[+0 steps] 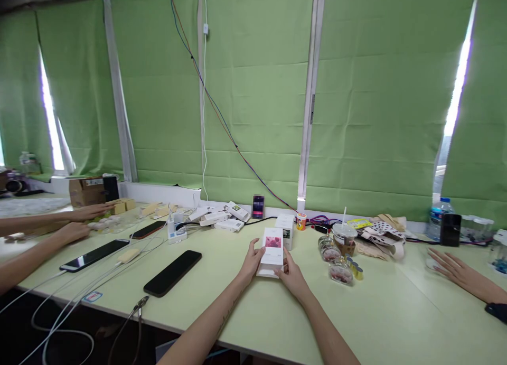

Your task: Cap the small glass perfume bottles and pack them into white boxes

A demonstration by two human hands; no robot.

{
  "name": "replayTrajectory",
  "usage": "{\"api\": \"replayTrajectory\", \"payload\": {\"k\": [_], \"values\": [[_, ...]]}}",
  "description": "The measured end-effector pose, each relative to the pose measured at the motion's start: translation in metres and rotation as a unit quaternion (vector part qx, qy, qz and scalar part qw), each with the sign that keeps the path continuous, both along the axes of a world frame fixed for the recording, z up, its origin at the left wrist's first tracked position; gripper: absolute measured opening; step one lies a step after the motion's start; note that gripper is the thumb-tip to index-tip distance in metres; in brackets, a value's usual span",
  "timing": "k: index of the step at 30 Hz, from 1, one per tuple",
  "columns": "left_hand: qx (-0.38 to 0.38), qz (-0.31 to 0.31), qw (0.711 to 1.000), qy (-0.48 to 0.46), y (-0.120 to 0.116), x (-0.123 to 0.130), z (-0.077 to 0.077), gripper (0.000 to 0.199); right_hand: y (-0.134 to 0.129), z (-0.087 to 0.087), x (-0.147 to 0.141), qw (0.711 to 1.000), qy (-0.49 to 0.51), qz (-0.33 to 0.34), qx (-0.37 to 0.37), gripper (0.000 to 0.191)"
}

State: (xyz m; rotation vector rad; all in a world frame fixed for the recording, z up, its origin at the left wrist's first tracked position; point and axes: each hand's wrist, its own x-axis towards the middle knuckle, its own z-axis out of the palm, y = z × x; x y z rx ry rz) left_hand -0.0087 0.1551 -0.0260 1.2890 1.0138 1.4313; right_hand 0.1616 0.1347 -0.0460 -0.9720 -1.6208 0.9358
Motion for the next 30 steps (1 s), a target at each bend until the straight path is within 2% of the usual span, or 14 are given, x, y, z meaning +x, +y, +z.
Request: {"api": "replayTrajectory", "payload": {"k": [6,11,16,22,26,30], "values": [[0.028,-0.027,0.999,-0.023,-0.007,0.002,0.006,0.044,-0.004,0.003,0.001,1.0,-0.006,-0.018,0.011,0.078],[0.017,-0.11,0.993,-0.048,-0.013,0.005,0.014,0.031,-0.007,0.011,0.003,0.999,0.042,0.004,0.008,0.069],[-0.009,-0.194,0.978,-0.07,-0.019,0.005,0.021,0.027,-0.008,0.013,0.005,0.988,0.143,0.001,-0.063,0.067],[-0.006,-0.266,0.963,-0.053,-0.027,0.003,0.026,0.058,-0.003,0.009,0.007,0.966,0.23,-0.021,-0.119,0.073],[0.009,-0.276,0.96,-0.038,-0.027,0.003,0.026,0.075,0.001,0.006,0.008,0.96,0.252,-0.02,-0.123,0.072],[0.032,-0.265,0.963,-0.025,-0.025,0.002,0.024,0.078,0.004,0.004,0.009,0.959,0.256,-0.016,-0.125,0.074]]}}
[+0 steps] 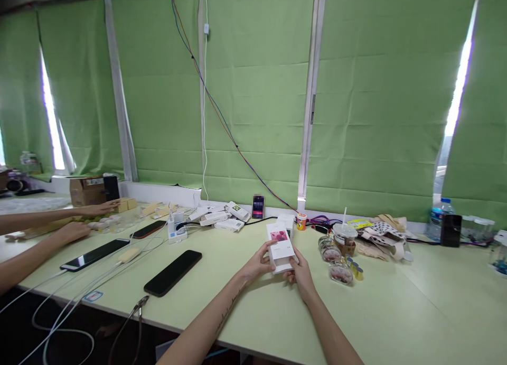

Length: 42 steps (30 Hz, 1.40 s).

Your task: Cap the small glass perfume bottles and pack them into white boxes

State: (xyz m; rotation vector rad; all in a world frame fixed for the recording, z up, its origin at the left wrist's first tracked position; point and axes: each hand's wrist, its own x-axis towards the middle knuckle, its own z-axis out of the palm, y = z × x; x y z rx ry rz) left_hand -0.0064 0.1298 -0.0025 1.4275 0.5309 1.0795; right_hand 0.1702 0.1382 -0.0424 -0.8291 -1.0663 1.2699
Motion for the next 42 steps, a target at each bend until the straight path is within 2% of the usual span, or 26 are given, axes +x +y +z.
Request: {"api": "replayTrajectory", "payload": {"k": [4,8,15,19,23,27,31,37,42], "values": [[0.014,0.033,0.999,-0.008,0.001,0.001,-0.002,0.068,0.0,0.0,0.0,1.0,-0.001,0.016,0.001,0.077],[0.007,0.068,0.997,-0.025,0.003,0.002,-0.002,0.056,-0.005,0.004,-0.003,0.997,0.015,0.064,0.032,0.077],[-0.015,0.086,0.995,-0.044,0.006,-0.001,0.0,0.054,-0.014,0.011,-0.004,0.986,0.06,0.149,0.043,0.077],[-0.005,0.073,0.996,-0.056,0.007,-0.002,0.0,0.056,-0.01,0.008,-0.002,0.985,0.086,0.147,0.021,0.069],[-0.01,0.077,0.995,-0.061,0.008,-0.002,-0.001,0.056,-0.01,0.009,-0.003,0.984,0.075,0.162,-0.001,0.072],[-0.01,0.091,0.994,-0.058,0.008,-0.001,-0.001,0.057,-0.013,0.01,-0.004,0.985,0.047,0.165,0.016,0.075],[-0.006,0.09,0.994,-0.054,0.007,0.001,0.001,0.054,-0.01,0.006,-0.004,0.989,0.042,0.141,0.031,0.08],[0.003,0.063,0.997,-0.037,0.003,0.002,0.0,0.054,-0.006,0.005,-0.002,0.997,0.002,0.072,0.029,0.088],[-0.005,0.083,0.996,-0.028,0.003,0.001,0.0,0.054,-0.007,0.008,-0.003,0.996,0.021,0.085,0.019,0.081]]}}
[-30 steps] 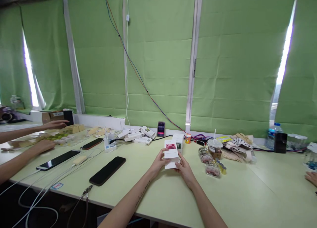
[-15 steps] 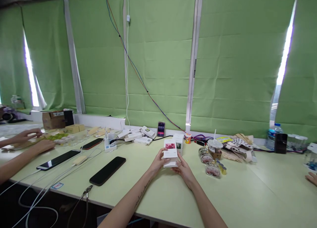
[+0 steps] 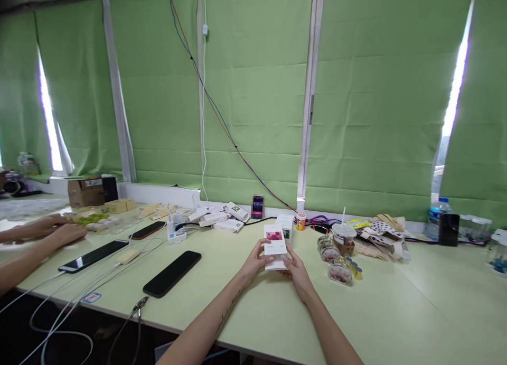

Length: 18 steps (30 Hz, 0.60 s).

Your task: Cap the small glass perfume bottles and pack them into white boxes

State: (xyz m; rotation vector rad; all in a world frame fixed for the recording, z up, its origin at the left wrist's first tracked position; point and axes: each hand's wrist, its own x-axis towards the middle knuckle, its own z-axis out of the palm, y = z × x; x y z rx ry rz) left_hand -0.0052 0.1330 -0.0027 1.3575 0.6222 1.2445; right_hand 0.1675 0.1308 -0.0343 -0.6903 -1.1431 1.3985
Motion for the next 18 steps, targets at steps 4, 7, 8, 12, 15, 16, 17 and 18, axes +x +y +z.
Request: {"api": "replayTrajectory", "payload": {"k": [4,7,8,12,15,16,17,18], "values": [[0.002,0.012,1.0,-0.014,0.001,-0.001,0.001,0.055,-0.003,0.001,-0.003,0.999,0.014,0.037,-0.004,0.075],[0.011,0.019,1.0,-0.022,0.003,-0.002,0.0,0.052,-0.008,0.003,-0.004,0.997,0.008,0.068,0.027,0.087],[0.013,0.021,0.999,-0.024,0.003,-0.002,0.0,0.051,-0.009,0.004,-0.004,0.997,0.004,0.074,0.038,0.091],[0.007,0.019,1.0,-0.022,0.004,-0.002,0.0,0.051,-0.011,0.005,-0.005,0.996,-0.022,0.071,0.051,0.094],[0.007,0.022,1.0,-0.021,0.003,-0.001,0.001,0.05,-0.007,0.002,-0.004,0.997,-0.03,0.046,0.05,0.087],[0.006,0.02,1.0,-0.023,0.002,-0.001,0.002,0.049,-0.005,0.0,-0.003,0.998,-0.033,0.036,0.048,0.084],[0.003,0.015,1.0,-0.027,0.001,0.0,0.003,0.048,-0.003,-0.001,-0.003,0.998,-0.037,0.027,0.045,0.082],[-0.001,0.006,0.999,-0.033,0.0,0.0,0.004,0.048,-0.002,-0.002,-0.002,0.998,-0.04,0.02,0.043,0.079]]}}
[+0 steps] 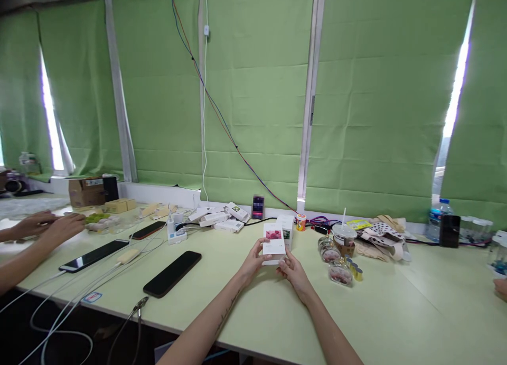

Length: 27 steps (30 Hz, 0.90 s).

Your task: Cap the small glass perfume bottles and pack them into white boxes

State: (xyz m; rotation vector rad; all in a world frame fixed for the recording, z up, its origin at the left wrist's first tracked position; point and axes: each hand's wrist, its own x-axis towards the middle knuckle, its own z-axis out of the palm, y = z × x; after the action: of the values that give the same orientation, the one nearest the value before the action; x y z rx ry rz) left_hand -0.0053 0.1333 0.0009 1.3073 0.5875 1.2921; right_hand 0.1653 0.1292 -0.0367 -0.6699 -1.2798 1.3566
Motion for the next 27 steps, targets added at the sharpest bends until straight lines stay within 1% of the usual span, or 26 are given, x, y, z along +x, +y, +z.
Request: {"api": "replayTrajectory", "payload": {"k": [3,7,12,15,18,23,27], "values": [[-0.006,-0.026,0.999,-0.018,-0.0022,0.0004,0.0018,0.046,0.0033,-0.0017,0.0011,1.0,0.002,-0.012,0.006,0.069],[0.0,-0.024,1.0,-0.012,-0.0038,0.0001,0.0023,0.047,0.0044,-0.0009,0.001,0.999,0.009,-0.034,0.014,0.06],[0.01,-0.046,0.999,-0.02,-0.0016,0.0009,-0.0015,0.04,0.0049,0.0002,0.0011,0.998,-0.005,-0.06,0.028,0.056],[0.006,-0.054,0.998,-0.021,-0.0004,0.0011,-0.0035,0.041,0.005,0.0003,0.0016,0.997,-0.007,-0.065,0.033,0.054],[-0.003,-0.053,0.998,-0.018,-0.0005,0.0014,-0.0038,0.043,0.0049,-0.0001,0.0016,0.997,-0.01,-0.069,0.037,0.053],[-0.004,-0.037,0.999,-0.022,-0.001,0.003,-0.0029,0.038,0.0066,-0.0013,0.0019,0.997,-0.014,-0.072,0.04,0.055],[-0.007,-0.031,0.999,-0.01,-0.0025,0.0034,-0.0011,0.037,0.0091,-0.0029,0.0026,0.996,-0.015,-0.071,0.044,0.053]]}}
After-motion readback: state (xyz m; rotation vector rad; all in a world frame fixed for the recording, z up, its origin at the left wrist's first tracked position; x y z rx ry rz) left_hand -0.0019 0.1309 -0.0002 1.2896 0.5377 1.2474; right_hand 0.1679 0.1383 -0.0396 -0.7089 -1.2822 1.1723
